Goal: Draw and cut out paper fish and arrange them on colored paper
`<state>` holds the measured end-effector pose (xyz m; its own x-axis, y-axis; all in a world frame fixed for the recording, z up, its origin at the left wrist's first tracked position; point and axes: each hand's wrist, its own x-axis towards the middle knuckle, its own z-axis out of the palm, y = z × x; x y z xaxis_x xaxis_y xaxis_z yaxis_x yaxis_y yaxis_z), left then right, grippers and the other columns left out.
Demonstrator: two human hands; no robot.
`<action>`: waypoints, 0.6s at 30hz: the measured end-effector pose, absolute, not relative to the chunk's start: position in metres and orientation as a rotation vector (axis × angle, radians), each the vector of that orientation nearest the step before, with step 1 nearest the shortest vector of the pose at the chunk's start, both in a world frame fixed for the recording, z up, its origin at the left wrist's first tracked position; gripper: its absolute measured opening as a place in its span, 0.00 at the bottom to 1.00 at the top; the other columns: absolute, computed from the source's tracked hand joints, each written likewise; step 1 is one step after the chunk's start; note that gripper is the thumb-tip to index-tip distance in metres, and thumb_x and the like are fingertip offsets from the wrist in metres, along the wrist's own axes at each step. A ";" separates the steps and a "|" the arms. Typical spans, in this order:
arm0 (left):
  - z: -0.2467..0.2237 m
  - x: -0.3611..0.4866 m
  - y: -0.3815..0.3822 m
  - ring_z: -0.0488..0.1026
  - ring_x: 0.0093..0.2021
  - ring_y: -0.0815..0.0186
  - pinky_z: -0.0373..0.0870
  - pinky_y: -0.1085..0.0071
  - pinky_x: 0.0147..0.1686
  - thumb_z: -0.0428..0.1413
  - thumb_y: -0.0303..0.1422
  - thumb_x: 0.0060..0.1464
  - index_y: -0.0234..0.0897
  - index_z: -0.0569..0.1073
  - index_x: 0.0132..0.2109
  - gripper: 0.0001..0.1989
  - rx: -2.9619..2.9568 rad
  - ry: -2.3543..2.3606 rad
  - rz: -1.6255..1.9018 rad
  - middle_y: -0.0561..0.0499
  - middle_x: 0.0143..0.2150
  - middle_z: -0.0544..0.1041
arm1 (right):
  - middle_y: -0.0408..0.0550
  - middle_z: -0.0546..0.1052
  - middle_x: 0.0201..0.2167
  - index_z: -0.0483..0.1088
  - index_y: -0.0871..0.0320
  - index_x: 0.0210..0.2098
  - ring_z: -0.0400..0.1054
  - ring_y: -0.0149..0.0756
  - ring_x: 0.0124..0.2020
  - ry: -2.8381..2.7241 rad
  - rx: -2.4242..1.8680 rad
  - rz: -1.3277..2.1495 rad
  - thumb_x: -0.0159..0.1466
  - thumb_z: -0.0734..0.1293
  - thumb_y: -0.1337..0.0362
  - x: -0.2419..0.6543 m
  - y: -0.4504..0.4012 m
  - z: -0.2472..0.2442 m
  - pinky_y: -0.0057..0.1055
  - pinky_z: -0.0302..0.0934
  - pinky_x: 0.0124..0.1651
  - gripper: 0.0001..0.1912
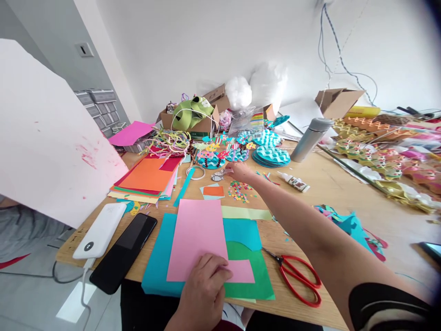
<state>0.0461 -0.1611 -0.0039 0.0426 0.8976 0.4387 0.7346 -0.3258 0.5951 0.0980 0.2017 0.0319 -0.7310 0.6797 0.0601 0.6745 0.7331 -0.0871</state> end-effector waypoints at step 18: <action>-0.004 0.046 -0.160 0.70 0.42 0.59 0.71 0.62 0.39 0.45 0.16 0.47 0.37 0.73 0.40 0.19 2.138 1.693 1.169 0.44 0.41 0.75 | 0.58 0.71 0.51 0.72 0.59 0.54 0.61 0.48 0.52 -2.887 -0.974 0.051 0.67 0.57 0.68 0.090 0.205 0.021 0.39 0.53 0.52 0.19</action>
